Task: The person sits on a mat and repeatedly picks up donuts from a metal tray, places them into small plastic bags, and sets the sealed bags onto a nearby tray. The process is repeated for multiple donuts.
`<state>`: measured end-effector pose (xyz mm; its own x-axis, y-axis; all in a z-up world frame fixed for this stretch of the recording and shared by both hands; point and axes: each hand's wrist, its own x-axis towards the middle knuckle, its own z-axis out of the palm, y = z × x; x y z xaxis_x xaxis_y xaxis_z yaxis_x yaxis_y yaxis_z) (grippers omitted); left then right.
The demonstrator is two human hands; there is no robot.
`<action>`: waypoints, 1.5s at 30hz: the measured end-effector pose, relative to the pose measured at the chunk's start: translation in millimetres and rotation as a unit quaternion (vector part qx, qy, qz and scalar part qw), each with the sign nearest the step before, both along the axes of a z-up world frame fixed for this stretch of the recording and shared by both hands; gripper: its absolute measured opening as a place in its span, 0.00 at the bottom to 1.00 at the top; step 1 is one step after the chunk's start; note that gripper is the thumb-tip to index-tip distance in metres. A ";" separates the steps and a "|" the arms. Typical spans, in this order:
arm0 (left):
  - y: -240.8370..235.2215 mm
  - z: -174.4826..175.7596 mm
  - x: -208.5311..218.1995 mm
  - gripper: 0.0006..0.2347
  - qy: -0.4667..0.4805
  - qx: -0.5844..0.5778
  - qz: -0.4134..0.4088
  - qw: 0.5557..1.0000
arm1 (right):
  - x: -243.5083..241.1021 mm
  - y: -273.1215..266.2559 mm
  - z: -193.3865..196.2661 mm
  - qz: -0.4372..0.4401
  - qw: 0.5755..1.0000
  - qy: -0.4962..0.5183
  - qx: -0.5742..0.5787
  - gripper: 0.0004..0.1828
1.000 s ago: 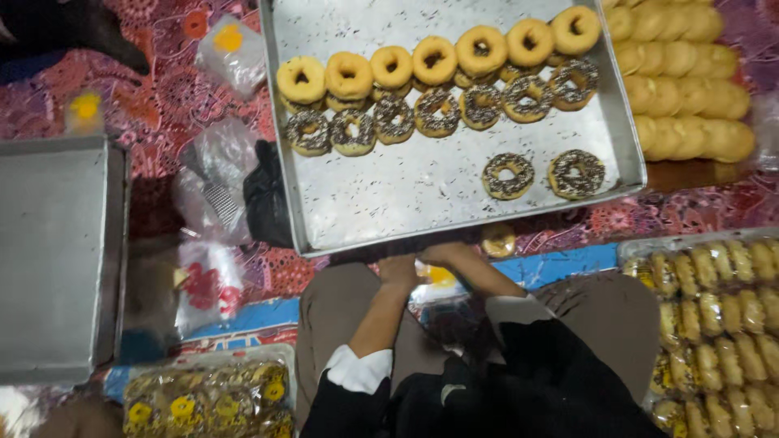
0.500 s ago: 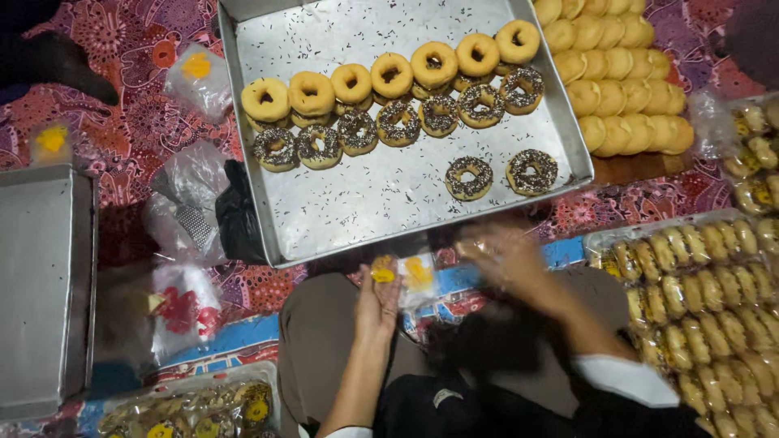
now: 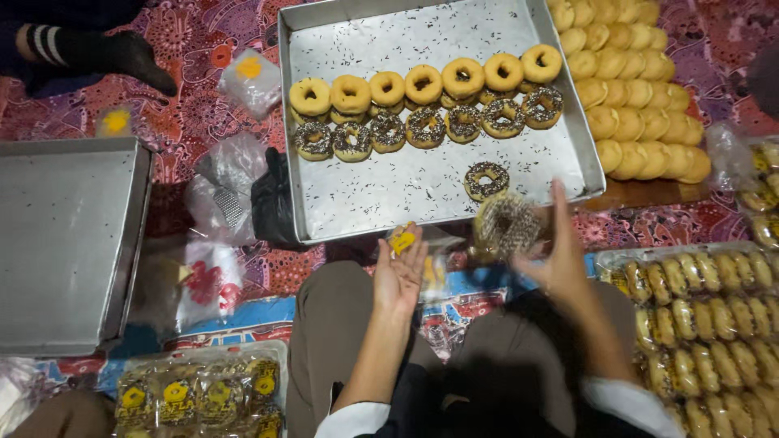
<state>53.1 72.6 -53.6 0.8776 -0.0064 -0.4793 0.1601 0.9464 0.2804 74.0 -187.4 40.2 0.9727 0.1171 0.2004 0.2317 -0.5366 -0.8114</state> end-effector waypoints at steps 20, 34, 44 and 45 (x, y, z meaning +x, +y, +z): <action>-65.9 55.0 -45.3 0.21 0.024 0.139 -0.057 0.988 | -76.1 71.2 -43.1 -0.020 0.994 -0.048 0.099 0.66; -35.9 28.4 -62.3 0.37 -0.382 0.698 -0.045 0.605 | -51.6 36.0 -25.7 0.045 0.989 0.073 -0.120 0.10; -10.2 42.2 -109.6 0.10 -0.268 0.639 -0.381 0.612 | -74.2 21.6 -17.2 0.297 0.898 -0.219 -0.239 0.14; -0.4 38.3 -116.3 0.10 -0.255 0.598 -0.402 0.645 | -68.0 14.2 -19.5 0.323 0.886 -0.228 -0.241 0.12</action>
<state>-63.2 72.1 -15.3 0.8667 -0.4512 -0.2128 0.0613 -0.3270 0.9430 6.0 -173.1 20.7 0.5019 0.7991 0.3308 0.8621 -0.4314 -0.2659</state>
